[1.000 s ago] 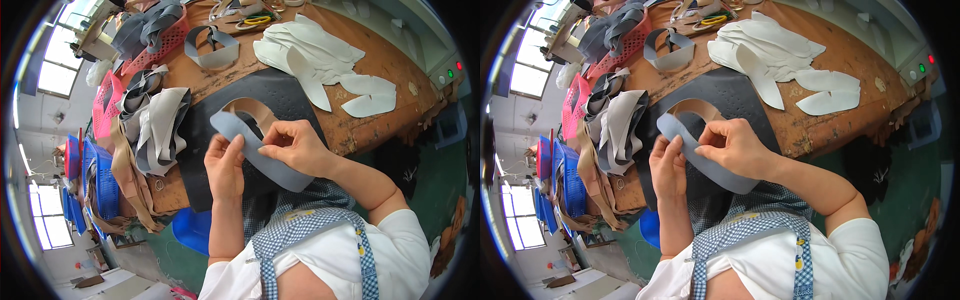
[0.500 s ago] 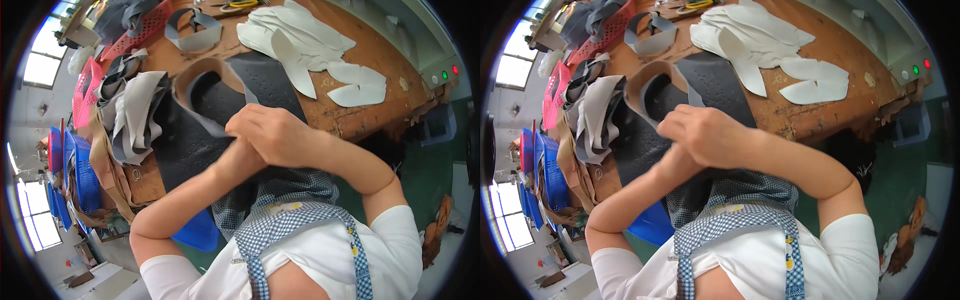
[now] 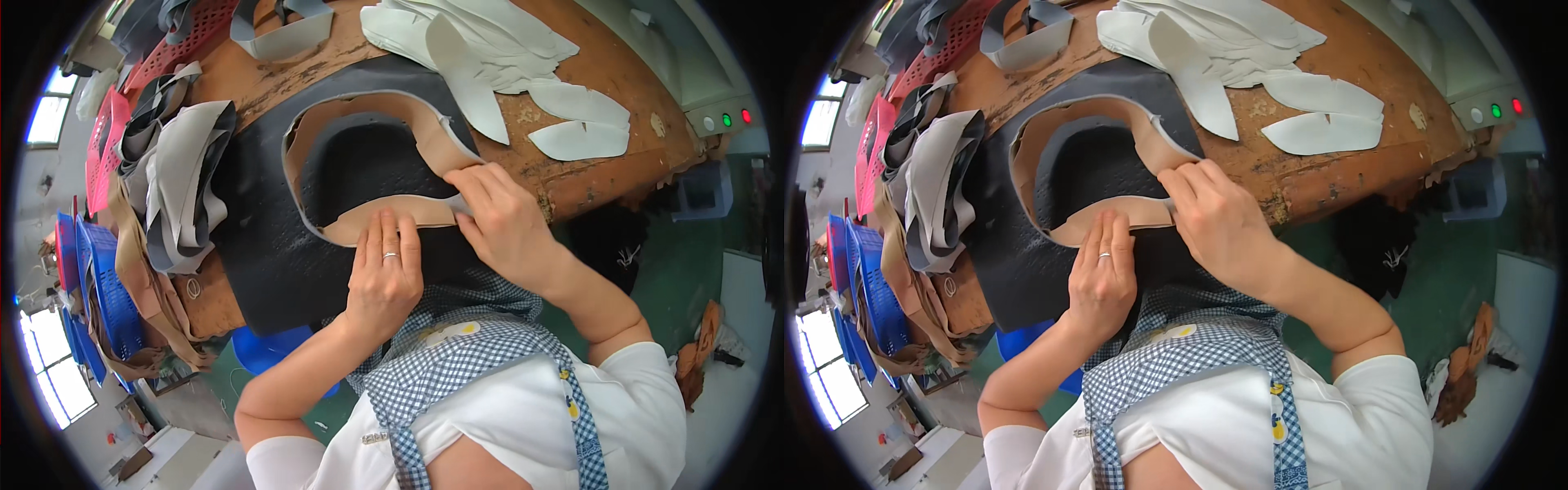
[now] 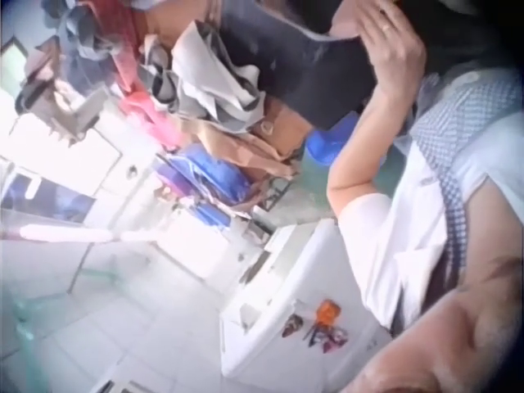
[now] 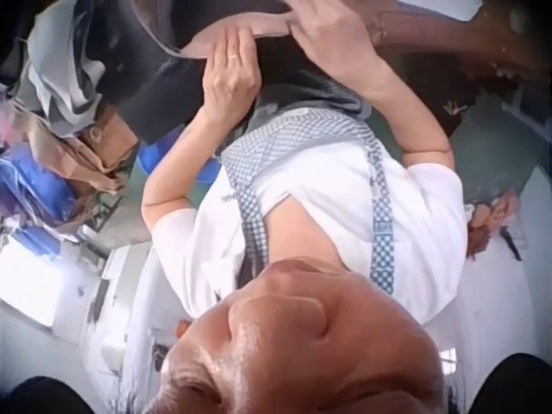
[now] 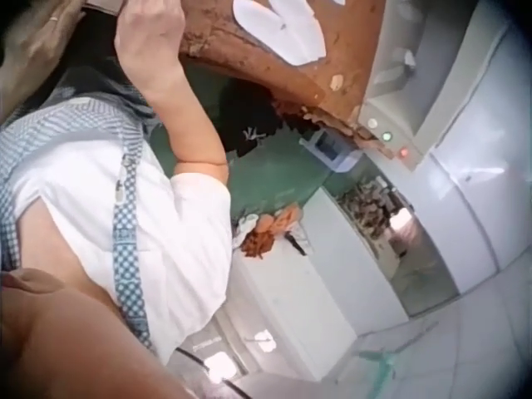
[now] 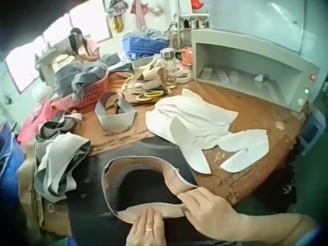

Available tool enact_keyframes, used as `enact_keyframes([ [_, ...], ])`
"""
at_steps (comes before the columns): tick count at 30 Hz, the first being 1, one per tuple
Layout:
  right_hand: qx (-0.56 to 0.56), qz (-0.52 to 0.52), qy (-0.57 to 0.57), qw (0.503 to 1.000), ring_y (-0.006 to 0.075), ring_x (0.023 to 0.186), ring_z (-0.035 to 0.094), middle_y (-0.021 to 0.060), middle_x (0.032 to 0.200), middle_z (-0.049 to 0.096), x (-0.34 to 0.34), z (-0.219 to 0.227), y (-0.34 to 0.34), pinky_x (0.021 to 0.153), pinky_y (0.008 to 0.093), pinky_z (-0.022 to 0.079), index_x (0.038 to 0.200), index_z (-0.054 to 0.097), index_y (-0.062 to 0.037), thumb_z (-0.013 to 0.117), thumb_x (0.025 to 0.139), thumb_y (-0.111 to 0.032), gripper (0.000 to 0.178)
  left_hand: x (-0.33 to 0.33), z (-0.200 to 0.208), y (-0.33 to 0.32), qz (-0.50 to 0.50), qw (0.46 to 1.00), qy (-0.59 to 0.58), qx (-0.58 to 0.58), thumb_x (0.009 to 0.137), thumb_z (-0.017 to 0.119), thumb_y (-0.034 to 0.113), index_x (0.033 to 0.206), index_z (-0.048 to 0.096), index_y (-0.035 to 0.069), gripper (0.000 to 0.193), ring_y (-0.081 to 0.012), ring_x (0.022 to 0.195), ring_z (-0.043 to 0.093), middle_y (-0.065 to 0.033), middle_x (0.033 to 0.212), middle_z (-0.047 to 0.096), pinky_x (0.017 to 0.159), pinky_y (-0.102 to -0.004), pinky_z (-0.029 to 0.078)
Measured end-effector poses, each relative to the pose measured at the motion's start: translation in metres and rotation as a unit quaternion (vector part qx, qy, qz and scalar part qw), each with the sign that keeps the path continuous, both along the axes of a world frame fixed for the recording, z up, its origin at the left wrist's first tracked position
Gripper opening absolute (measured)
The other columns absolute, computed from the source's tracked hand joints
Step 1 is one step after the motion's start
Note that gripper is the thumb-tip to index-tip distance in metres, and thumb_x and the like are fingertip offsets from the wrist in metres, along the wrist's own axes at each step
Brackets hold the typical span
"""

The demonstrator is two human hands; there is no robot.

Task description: Assembling and aligning shoe upper components and linings by hand.

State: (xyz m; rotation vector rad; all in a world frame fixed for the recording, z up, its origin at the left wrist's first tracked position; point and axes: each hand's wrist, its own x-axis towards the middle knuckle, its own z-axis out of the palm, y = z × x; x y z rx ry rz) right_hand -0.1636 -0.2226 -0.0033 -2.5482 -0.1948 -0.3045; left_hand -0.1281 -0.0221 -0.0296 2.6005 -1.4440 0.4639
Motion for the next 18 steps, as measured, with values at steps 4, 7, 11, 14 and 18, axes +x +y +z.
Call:
enact_keyframes([
  [4,0.045,-0.045,-0.101,0.993,0.033,0.097,0.06,0.0137,0.102,0.06,-0.006,-0.015,0.004,0.082,0.0402,0.052,0.102,0.062,0.0024,0.073,0.072,0.006,0.032,-0.004,0.002,-0.013,0.05,0.998,-0.014,-0.035,0.089,0.064,0.009,0.111,0.063,-0.012,0.031,-0.0368,0.101,0.068,-0.0277,0.109,0.066,0.085,-0.0397,0.058],
  [7,0.066,-0.032,-0.067,0.995,0.0307,0.091,0.059,0.0123,0.097,0.059,-0.006,-0.011,0.004,0.078,0.0385,0.051,0.093,0.064,0.0017,0.075,0.071,0.003,0.024,-0.002,-0.002,-0.017,0.072,0.996,-0.051,0.003,0.088,0.068,0.012,0.11,0.065,-0.009,0.031,-0.0319,0.096,0.068,-0.0216,0.104,0.066,0.08,-0.0367,0.058],
  [11,0.062,-0.024,-0.084,0.994,0.0283,0.087,0.058,0.0109,0.092,0.059,-0.004,-0.021,0.006,0.073,0.037,0.051,0.086,0.065,0.0003,0.076,0.071,0.002,0.019,-0.003,0.008,-0.031,0.06,0.995,0.015,-0.073,0.079,0.073,0.016,0.107,0.067,-0.005,0.035,-0.0265,0.087,0.064,-0.0151,0.097,0.064,0.071,-0.0334,0.055],
  [14,0.098,-0.003,-0.111,0.989,0.0289,0.087,0.06,0.0104,0.09,0.059,-0.004,-0.023,0.012,0.072,0.0373,0.052,0.087,0.065,-0.0005,0.075,0.074,0.003,0.017,0.002,0.006,-0.034,0.063,0.989,0.068,-0.116,0.075,0.076,0.015,0.103,0.067,-0.002,0.034,-0.0254,0.083,0.062,-0.0126,0.096,0.063,0.067,-0.0337,0.053],
  [18,0.181,0.006,-0.036,0.983,0.03,0.089,0.061,0.0107,0.091,0.06,-0.003,-0.027,0.01,0.074,0.0371,0.052,0.099,0.066,-0.0009,0.072,0.079,0.003,0.021,0.008,0.004,-0.027,0.069,0.968,0.143,-0.192,0.085,0.067,0.003,0.094,0.063,0.0,0.011,-0.0228,0.08,0.063,-0.0113,0.095,0.063,0.066,-0.0334,0.053],
])
